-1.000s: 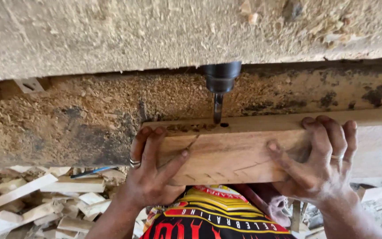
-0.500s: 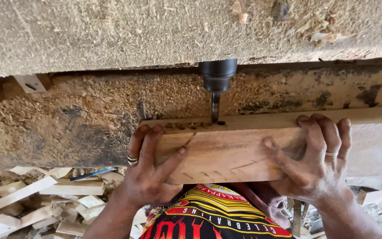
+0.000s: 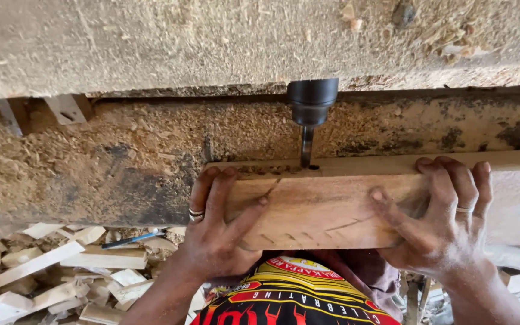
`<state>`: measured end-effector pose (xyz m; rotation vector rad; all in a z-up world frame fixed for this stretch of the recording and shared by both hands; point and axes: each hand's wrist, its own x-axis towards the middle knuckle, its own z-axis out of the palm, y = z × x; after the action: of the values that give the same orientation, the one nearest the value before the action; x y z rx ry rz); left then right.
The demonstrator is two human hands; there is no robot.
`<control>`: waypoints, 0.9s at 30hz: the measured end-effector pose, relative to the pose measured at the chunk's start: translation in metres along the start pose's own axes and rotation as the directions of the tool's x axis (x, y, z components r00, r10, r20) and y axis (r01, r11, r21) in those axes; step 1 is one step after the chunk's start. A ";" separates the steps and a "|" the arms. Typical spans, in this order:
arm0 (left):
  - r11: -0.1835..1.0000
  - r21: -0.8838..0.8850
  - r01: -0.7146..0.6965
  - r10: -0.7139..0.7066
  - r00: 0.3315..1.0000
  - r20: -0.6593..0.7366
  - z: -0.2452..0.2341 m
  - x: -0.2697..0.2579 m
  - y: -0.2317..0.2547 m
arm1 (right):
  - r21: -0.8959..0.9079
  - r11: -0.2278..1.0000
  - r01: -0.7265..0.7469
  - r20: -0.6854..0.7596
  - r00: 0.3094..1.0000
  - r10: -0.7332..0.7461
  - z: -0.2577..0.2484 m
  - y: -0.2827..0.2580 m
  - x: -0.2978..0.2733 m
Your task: Drilling a series of holes into a wooden block using a vertical drill
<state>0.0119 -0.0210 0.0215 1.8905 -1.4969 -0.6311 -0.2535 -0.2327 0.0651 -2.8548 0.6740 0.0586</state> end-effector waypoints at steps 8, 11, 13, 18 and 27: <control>1.000 0.026 0.009 -0.008 1.000 -0.005 0.004 0.005 0.000 | -0.004 1.000 -0.014 0.004 1.000 0.014 0.002 0.002 0.002; 0.999 0.039 0.000 0.000 1.000 -0.002 0.000 0.009 0.001 | -0.026 1.000 -0.009 -0.007 1.000 0.009 0.001 0.004 0.003; 1.000 0.029 -0.001 0.001 1.000 0.016 -0.001 0.011 0.001 | -0.034 0.999 -0.016 -0.009 1.000 0.016 0.002 0.005 0.003; 1.000 0.015 -0.011 0.011 1.000 0.015 0.005 0.004 -0.006 | -0.015 1.000 -0.027 -0.017 0.999 0.027 0.001 0.005 0.006; 1.000 -0.003 0.021 -0.021 0.999 0.034 -0.010 0.024 0.001 | -0.025 0.999 -0.035 -0.024 0.999 0.034 -0.004 0.001 0.017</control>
<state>0.0242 -0.0429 0.0300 1.9036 -1.4981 -0.6775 -0.2386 -0.2416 0.0672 -2.8723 0.7320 0.0392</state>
